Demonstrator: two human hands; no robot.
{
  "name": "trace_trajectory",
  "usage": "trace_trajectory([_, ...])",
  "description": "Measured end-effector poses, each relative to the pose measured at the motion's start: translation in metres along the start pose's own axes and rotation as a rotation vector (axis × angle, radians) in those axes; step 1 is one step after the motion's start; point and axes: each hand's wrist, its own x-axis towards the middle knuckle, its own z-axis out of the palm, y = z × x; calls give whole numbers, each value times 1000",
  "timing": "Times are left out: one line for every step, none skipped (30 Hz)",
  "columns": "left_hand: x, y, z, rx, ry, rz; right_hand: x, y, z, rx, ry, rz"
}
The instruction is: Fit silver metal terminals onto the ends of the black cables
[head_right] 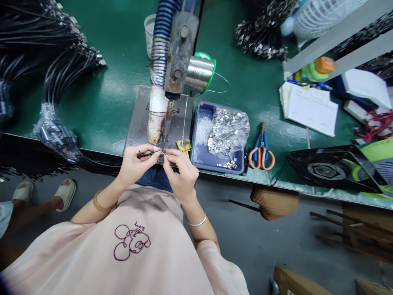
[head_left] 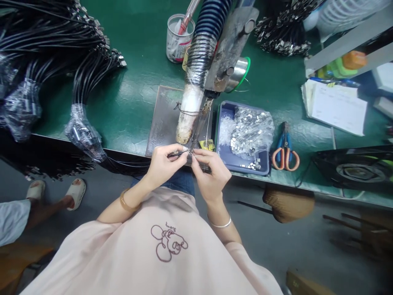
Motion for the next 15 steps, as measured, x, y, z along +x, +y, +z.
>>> trace_trajectory([0,0,-1,-3,-5,2,0,0,-1,5,0,2])
trace_trajectory([-1,0,-1,-10,-13,-1,-1,-1,-2,13,-4,2])
trace_trajectory([-1,0,-2,-17,-22,-7,-2,-1,-3,23,-9,2])
trace_trajectory([-2,-1,-2,-23,-29,-14,-3,-1,-4,31,-17,2])
trace_trajectory([-3,-2,-2,-25,-35,-17,-5,-1,-5,37,-28,5])
trace_trajectory([-3,-3,-2,-23,-38,-16,-6,0,-6,43,-39,7])
trace_trajectory([-4,-4,-2,-17,-42,-9,-7,0,-6,47,-50,10])
trace_trajectory([-4,-5,-2,-8,-45,0,-7,0,-6,49,-55,13])
trace_trajectory([-5,-5,-2,0,-48,10,-7,0,-7,51,-58,16])
trace_trajectory([-5,-5,-2,8,-51,18,-7,0,-7,52,-61,17])
trace_trajectory([-5,-5,-1,16,-56,24,-6,0,-8,52,-64,19])
trace_trajectory([-5,-5,-1,23,-59,28,-5,0,-9,51,-73,24])
trace_trajectory([-5,-5,-2,29,-70,32,-4,0,-12,54,-95,34])
trace_trajectory([-6,-4,-2,34,-92,34,-4,0,-16,63,-125,53])
trace_trajectory([-6,-4,-4,41,-130,35,-4,-1,-21,71,-156,76])
